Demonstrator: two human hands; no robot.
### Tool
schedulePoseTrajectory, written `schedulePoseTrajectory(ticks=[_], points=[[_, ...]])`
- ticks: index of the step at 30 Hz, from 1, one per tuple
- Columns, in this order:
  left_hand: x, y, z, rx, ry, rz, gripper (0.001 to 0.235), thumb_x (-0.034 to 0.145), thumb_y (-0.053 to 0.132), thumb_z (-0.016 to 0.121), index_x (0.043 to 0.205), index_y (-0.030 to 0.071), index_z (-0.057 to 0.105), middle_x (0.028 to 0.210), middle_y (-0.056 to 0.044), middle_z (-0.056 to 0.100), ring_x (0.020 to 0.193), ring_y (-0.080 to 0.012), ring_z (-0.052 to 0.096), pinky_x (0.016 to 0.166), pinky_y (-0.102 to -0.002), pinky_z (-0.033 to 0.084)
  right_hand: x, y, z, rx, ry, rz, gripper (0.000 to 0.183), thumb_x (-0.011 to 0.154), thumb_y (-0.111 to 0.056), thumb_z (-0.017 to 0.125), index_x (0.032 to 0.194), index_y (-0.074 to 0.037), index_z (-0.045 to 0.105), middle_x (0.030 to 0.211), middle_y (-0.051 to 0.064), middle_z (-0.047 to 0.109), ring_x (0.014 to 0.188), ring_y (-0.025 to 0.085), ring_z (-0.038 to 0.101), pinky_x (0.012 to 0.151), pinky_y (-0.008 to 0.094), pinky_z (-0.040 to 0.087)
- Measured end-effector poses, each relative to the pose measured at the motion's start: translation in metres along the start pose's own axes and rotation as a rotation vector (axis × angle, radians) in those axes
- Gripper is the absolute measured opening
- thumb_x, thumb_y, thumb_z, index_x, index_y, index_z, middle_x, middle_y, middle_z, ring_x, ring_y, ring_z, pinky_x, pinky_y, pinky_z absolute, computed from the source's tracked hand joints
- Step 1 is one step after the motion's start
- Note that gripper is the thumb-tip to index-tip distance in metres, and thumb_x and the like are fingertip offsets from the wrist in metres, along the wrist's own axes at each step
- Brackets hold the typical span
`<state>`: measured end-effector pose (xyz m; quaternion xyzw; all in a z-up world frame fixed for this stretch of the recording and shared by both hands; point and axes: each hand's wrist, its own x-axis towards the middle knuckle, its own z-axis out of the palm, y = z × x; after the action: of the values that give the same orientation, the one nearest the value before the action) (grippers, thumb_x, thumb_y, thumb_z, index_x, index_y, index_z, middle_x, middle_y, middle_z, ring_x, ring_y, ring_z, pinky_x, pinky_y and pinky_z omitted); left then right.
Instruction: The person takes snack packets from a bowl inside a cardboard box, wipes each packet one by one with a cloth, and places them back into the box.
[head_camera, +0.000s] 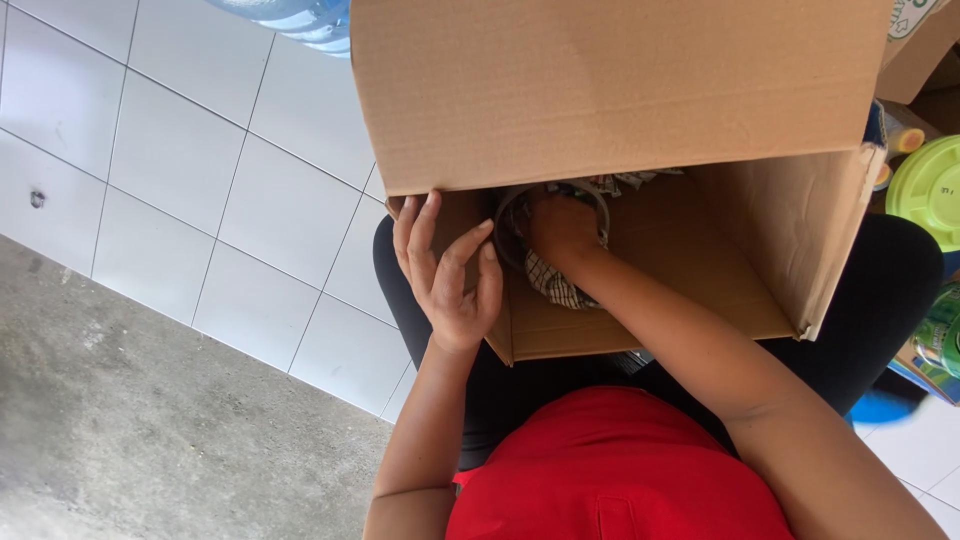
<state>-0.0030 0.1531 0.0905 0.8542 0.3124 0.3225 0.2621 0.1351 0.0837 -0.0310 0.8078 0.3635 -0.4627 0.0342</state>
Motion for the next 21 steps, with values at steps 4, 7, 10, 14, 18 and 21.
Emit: schedulePoseTrajectory(ticks=[4,7,10,14,18,21], points=[[-0.002,-0.002,0.001,-0.011,0.001,-0.007,0.019,0.093,0.003,0.074,0.111,0.009,0.076,0.154,-0.016,0.049,0.153,-0.0374,0.039,0.130,-0.054,0.031,0.011,0.002,0.026,-0.132,0.008,-0.092,0.056,0.100,-0.035,0.060,0.148,-0.009,0.047,0.117,0.022,0.072,0.089,0.031,0.075,0.065,0.045,0.061],[-0.005,-0.001,0.002,-0.018,-0.006,-0.020,0.019,0.093,0.003,0.073,0.111,0.009,0.076,0.154,-0.015,0.049,0.152,-0.0379,0.039,0.130,-0.053,0.032,0.015,0.004,0.037,-0.291,0.139,-0.176,0.057,0.096,-0.035,0.061,0.146,-0.017,0.041,0.139,0.029,0.050,0.089,0.033,0.073,0.061,0.050,0.058],[-0.005,-0.001,0.004,0.000,0.005,-0.013,0.019,0.094,0.002,0.074,0.112,0.009,0.076,0.155,-0.016,0.049,0.151,-0.0375,0.040,0.129,-0.052,0.032,0.018,0.002,0.033,-0.367,0.059,-0.144,0.061,0.100,-0.035,0.058,0.154,-0.017,0.036,0.145,0.032,0.042,0.089,0.035,0.074,0.062,0.047,0.060],[-0.005,0.000,0.004,-0.014,0.017,-0.011,0.021,0.093,0.002,0.074,0.113,0.009,0.075,0.155,-0.015,0.049,0.150,-0.0364,0.042,0.127,-0.050,0.035,0.014,0.003,0.032,-0.349,0.108,-0.111,0.062,0.098,-0.040,0.062,0.148,-0.008,0.046,0.140,0.028,0.051,0.093,0.032,0.074,0.065,0.044,0.059],[-0.006,0.001,0.003,-0.005,0.028,0.011,0.023,0.092,0.001,0.074,0.112,0.010,0.075,0.155,-0.014,0.049,0.150,-0.0368,0.042,0.127,-0.051,0.035,0.018,0.008,0.052,-0.473,0.238,-0.350,0.046,0.100,-0.027,0.059,0.142,-0.009,0.052,0.149,0.027,0.048,0.087,0.029,0.076,0.063,0.040,0.061],[-0.005,0.002,0.004,0.009,0.020,0.019,0.022,0.094,0.001,0.073,0.114,0.011,0.074,0.156,-0.013,0.048,0.150,-0.0362,0.042,0.128,-0.051,0.035,0.022,0.005,0.044,-0.489,0.171,-0.342,0.053,0.096,-0.027,0.060,0.146,-0.012,0.047,0.146,0.025,0.046,0.089,0.030,0.075,0.062,0.044,0.060]])
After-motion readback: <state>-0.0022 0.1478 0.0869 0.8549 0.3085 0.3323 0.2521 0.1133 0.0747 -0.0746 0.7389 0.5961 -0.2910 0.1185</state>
